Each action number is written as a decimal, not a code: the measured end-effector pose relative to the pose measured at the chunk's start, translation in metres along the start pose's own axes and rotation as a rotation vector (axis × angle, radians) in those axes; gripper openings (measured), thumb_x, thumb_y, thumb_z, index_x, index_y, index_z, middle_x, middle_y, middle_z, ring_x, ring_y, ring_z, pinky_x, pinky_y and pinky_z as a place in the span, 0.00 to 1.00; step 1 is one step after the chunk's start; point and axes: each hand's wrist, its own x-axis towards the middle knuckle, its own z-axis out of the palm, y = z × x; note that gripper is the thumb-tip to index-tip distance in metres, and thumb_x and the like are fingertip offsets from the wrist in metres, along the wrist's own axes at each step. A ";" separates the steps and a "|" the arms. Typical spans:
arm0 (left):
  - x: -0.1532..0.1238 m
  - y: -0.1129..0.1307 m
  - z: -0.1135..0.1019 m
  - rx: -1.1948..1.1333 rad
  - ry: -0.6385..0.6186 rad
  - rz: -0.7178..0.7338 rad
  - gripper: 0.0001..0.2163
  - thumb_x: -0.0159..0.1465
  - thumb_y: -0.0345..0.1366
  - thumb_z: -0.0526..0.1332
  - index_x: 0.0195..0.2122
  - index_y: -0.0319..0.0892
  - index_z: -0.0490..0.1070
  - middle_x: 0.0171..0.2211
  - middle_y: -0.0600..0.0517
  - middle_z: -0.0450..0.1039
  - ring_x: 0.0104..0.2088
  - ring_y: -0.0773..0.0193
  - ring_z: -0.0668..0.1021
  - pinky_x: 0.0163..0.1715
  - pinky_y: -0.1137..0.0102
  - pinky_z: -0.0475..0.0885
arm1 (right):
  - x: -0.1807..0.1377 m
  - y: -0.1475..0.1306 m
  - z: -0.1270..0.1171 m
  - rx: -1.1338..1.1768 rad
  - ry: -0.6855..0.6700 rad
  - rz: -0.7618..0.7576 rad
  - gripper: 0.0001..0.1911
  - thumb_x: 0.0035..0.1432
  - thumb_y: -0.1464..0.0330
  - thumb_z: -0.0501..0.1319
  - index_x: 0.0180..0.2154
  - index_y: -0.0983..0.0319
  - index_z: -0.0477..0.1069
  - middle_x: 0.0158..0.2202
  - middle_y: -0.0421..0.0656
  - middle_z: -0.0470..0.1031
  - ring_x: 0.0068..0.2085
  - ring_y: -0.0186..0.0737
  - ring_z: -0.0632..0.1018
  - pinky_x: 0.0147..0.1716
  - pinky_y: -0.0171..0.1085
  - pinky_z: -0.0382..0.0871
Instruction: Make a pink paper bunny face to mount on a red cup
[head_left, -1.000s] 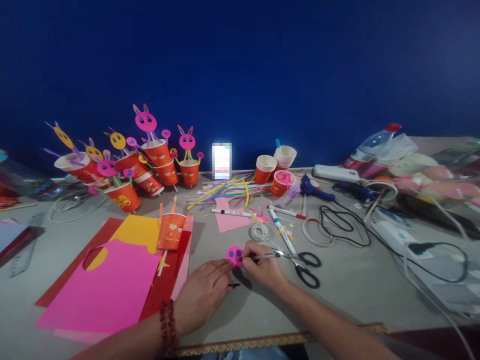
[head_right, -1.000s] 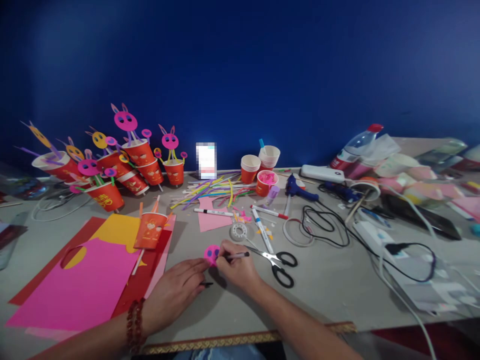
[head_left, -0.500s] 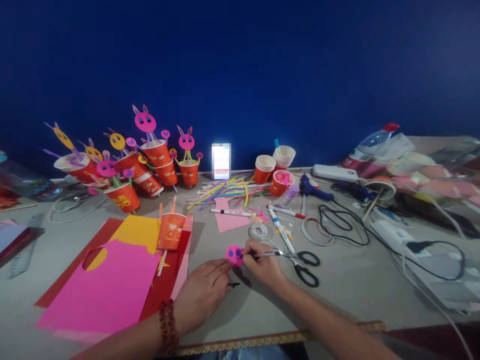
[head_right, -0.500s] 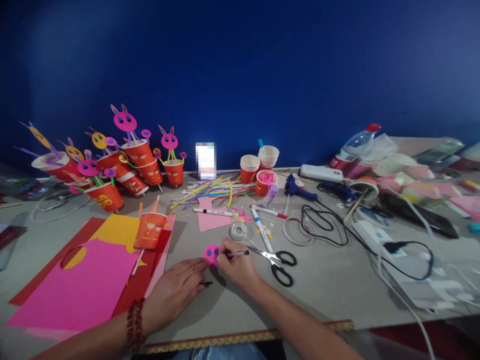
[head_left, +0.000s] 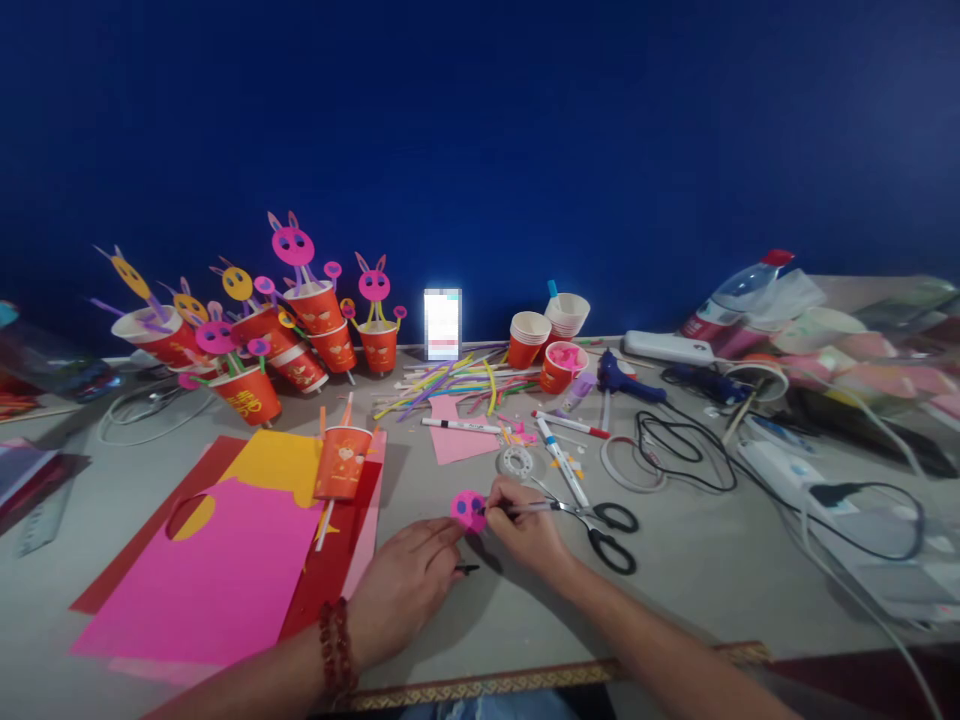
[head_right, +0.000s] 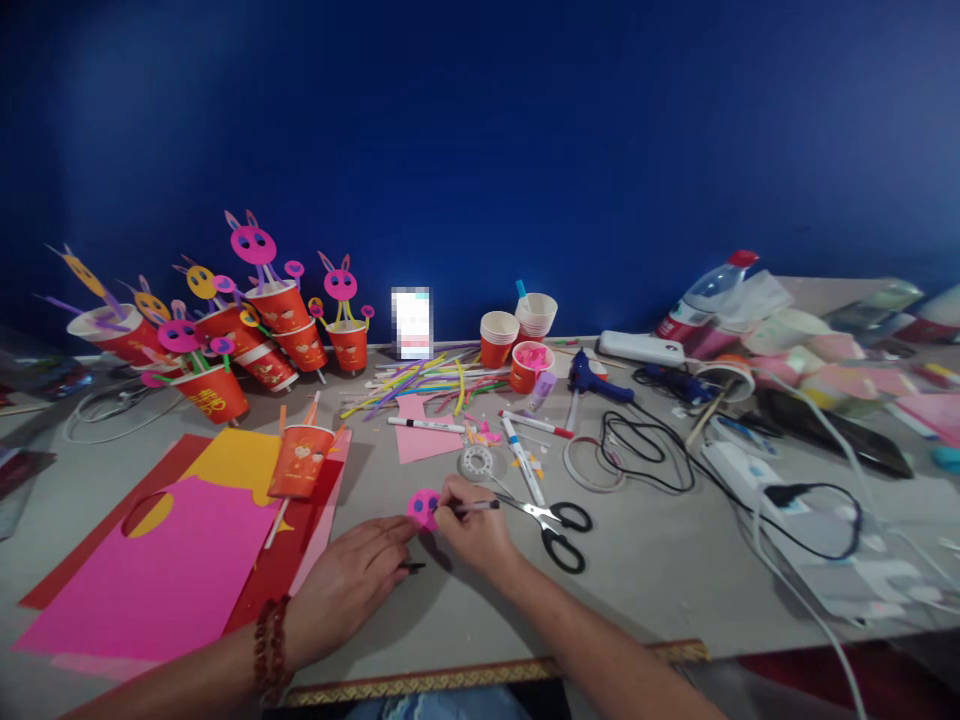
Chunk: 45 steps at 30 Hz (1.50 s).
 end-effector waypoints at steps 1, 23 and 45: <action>0.000 0.000 0.000 -0.004 -0.003 -0.002 0.08 0.70 0.30 0.52 0.41 0.37 0.71 0.49 0.43 0.77 0.51 0.56 0.77 0.51 0.60 0.75 | 0.000 0.000 0.000 -0.002 -0.005 -0.002 0.07 0.50 0.74 0.53 0.21 0.59 0.62 0.20 0.34 0.61 0.23 0.33 0.63 0.23 0.33 0.54; 0.000 0.000 -0.001 -0.007 -0.012 -0.005 0.09 0.70 0.30 0.52 0.43 0.37 0.71 0.50 0.43 0.76 0.52 0.57 0.77 0.52 0.61 0.74 | -0.001 0.002 -0.002 0.096 0.053 0.026 0.08 0.49 0.74 0.55 0.21 0.59 0.62 0.19 0.35 0.62 0.23 0.34 0.63 0.24 0.35 0.55; 0.003 -0.003 -0.015 -0.374 0.062 -0.167 0.08 0.69 0.31 0.54 0.47 0.44 0.68 0.43 0.48 0.76 0.49 0.58 0.75 0.50 0.62 0.72 | -0.036 -0.035 -0.003 0.364 -0.036 0.108 0.04 0.51 0.71 0.60 0.25 0.59 0.67 0.21 0.36 0.67 0.21 0.34 0.69 0.22 0.33 0.62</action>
